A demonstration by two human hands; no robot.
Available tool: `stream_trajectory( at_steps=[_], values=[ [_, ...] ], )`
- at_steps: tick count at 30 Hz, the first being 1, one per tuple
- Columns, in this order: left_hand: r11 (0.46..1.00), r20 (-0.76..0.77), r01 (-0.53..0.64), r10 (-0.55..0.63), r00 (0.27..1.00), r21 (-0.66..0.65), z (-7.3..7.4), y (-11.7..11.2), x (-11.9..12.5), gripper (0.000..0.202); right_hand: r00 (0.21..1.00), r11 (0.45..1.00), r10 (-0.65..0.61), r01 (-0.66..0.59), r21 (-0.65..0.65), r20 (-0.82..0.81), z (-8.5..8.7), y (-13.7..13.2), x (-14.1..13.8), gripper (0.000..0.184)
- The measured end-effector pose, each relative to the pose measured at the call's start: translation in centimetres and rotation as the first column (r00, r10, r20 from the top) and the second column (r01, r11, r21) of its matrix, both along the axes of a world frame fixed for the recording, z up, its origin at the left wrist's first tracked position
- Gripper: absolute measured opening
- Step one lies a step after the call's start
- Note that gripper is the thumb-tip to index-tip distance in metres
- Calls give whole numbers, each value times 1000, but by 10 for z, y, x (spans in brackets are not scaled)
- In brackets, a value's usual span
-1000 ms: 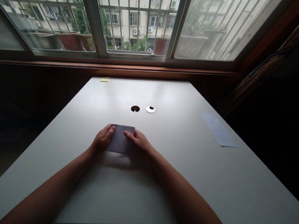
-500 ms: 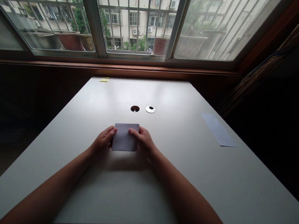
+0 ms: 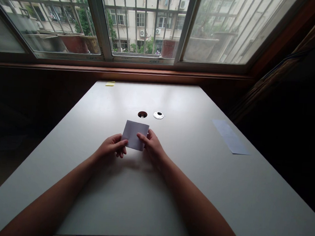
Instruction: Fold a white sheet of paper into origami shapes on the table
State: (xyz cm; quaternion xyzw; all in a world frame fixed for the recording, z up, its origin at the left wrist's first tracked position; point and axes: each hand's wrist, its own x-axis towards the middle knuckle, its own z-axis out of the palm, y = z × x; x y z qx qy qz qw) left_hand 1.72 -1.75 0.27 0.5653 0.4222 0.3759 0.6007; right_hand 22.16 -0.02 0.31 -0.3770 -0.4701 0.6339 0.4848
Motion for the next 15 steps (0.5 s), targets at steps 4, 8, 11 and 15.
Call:
stream_trajectory(
  at_steps=[4, 8, 11, 15],
  values=[
    [998, 44, -63, 65, 997, -29, 1, 2, -2, 34, 998, 999, 33, -31, -41, 50, 0, 0, 1, 65],
    [994, 70, -94, 97, 993, -49, -1, 4, -4, 32, 998, 999, 25, -23, -42, 54, -3, 2, 4, 68],
    [994, 73, -98, 101, 992, -46, -2, 6, -5, 32, 998, 999, 26, -25, -24, 49, -4, 2, 5, 67],
    [994, 70, -103, 105, 992, -30, -1, 5, -5, 32, 999, 1000, 11, -10, -7, 40, -4, 3, 5, 65]
  ],
)
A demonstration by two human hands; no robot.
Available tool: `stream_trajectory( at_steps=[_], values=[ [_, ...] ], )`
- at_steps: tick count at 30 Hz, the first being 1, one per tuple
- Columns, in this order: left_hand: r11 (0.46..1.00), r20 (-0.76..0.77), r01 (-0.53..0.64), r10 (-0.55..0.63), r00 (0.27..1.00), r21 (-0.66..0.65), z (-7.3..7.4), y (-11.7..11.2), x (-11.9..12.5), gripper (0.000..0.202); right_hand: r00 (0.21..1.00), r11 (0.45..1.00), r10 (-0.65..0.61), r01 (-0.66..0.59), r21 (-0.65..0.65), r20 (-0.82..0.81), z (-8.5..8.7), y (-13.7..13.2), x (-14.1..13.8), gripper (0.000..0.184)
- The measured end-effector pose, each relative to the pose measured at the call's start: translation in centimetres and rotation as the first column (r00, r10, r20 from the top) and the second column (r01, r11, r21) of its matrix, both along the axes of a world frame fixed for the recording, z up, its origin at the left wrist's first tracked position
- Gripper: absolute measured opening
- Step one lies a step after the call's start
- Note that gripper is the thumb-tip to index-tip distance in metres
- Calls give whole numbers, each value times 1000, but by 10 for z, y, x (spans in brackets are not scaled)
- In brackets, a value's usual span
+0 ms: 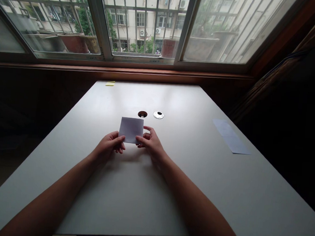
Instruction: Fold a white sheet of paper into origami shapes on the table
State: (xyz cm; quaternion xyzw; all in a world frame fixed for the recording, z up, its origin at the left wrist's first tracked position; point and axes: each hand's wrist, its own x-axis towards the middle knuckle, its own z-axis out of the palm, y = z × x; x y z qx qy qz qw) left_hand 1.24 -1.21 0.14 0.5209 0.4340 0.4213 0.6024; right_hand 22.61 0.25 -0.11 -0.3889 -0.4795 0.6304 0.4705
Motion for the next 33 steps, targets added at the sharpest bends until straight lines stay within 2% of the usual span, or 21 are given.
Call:
stream_trajectory(
  at_steps=[7, 14, 22, 28, 33],
  values=[
    [1000, 18, -18, 19, 1000, -25, 2, -1, 1, 34, 1000, 1000, -26, 26, 7, -16, -1, 1, 1, 62],
    [1000, -30, -19, 19, 999, 13, 2, 0, 2, 32, 999, 999, -33, 33, 12, -19, -2, 2, 1, 63],
    [995, -70, -87, 90, 993, 50, 0, 1, -1, 31, 999, 999, -45, 45, 22, -29, -5, 3, 0, 62],
    [984, 2, -179, 179, 984, -3, 0, 3, -3, 32, 999, 999, -32, 33, 30, -28, -1, 1, 1, 61],
    [961, 102, -274, 277, 955, -48, 1, 6, -5, 33, 997, 997, 52, -49, 55, -48, 3, -1, 1, 64]
  ],
)
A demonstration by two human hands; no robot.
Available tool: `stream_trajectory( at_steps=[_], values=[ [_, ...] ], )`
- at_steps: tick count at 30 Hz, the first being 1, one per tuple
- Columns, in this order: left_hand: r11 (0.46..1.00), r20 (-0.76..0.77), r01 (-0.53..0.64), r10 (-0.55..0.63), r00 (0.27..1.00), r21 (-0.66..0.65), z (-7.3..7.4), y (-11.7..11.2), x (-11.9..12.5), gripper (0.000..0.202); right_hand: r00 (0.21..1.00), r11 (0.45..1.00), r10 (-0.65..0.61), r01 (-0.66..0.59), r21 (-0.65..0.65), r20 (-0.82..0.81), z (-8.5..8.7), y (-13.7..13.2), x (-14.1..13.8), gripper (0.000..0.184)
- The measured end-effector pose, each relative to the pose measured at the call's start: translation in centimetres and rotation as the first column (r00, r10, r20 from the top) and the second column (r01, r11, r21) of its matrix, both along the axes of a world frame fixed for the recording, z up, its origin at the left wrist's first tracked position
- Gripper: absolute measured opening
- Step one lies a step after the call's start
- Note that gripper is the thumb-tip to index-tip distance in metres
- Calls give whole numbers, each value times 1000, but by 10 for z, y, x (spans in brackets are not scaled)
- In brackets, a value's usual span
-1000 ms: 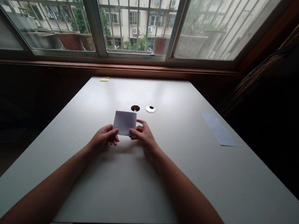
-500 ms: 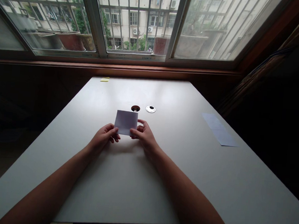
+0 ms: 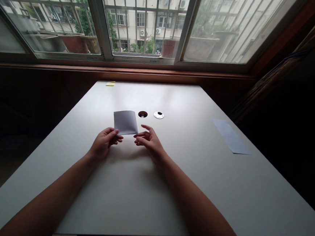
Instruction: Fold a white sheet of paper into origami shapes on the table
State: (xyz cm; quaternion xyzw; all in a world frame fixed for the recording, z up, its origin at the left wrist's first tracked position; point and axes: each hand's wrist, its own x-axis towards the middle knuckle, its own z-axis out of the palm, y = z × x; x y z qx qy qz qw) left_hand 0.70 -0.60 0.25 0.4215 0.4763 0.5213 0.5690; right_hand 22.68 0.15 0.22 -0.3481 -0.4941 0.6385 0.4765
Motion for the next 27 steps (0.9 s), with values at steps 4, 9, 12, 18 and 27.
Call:
stream_trajectory(
  at_steps=[4, 9, 12, 18, 27],
  values=[
    [999, 21, 45, -46, 999, 13, 0, -1, 3, 35, 1000, 1000, 0, 0, 4, 15, -5, 1, -1, 53],
    [995, -19, 98, -97, 995, 38, -2, -2, 4, 36, 998, 999, 32, -32, -2, 45, -7, 1, 1, 30],
    [996, -22, 70, -69, 997, 50, -2, -2, 4, 35, 997, 998, 54, -55, 11, 58, -3, 0, 2, 29],
    [995, -7, 88, -88, 996, 51, -1, -3, 5, 36, 998, 999, 21, -24, 36, 67, -4, -1, 3, 27],
    [992, -55, 104, -101, 993, 65, 0, -4, 5, 37, 995, 999, 3, -7, 35, 105, -3, -1, 2, 30]
  ],
)
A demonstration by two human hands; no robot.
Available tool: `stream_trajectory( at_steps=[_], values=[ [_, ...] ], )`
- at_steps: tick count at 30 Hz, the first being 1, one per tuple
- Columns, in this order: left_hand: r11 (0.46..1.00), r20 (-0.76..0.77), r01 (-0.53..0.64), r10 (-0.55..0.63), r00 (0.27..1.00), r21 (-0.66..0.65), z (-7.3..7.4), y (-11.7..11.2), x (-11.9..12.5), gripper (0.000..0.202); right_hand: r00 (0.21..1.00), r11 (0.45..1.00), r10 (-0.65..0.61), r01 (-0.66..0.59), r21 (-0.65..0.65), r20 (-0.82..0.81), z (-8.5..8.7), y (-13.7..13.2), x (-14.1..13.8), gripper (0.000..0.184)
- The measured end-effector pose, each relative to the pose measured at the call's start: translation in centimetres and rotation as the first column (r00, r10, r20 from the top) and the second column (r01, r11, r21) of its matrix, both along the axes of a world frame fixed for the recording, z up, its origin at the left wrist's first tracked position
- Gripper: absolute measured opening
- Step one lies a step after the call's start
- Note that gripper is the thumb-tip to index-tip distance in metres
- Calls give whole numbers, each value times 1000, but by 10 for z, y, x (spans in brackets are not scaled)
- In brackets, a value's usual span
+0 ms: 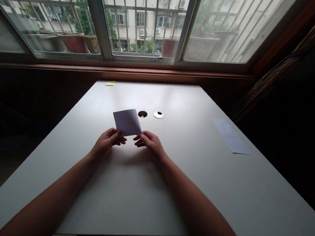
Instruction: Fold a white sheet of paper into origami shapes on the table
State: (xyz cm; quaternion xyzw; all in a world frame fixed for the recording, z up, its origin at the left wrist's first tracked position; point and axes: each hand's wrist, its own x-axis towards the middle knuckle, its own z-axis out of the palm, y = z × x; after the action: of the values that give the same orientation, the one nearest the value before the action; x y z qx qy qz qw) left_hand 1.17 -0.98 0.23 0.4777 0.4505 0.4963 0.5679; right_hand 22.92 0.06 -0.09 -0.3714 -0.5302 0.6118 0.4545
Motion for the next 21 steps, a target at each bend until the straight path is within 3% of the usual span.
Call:
stream_trajectory(
  at_steps=[7, 13, 21],
  values=[
    [1000, -17, -15, 15, 1000, 18, 3, -2, 1, 37, 1000, 1000, -13, 13, 2, 9, 4, -2, -1, 32],
    [999, -32, -27, 28, 999, 37, 2, -1, 0, 38, 995, 996, 18, -26, -84, -102, 8, -3, 0, 33],
    [986, -131, 159, -151, 980, 50, 1, -3, 1, 35, 994, 996, 28, -36, -76, -104, 5, 0, -5, 32]
  ],
)
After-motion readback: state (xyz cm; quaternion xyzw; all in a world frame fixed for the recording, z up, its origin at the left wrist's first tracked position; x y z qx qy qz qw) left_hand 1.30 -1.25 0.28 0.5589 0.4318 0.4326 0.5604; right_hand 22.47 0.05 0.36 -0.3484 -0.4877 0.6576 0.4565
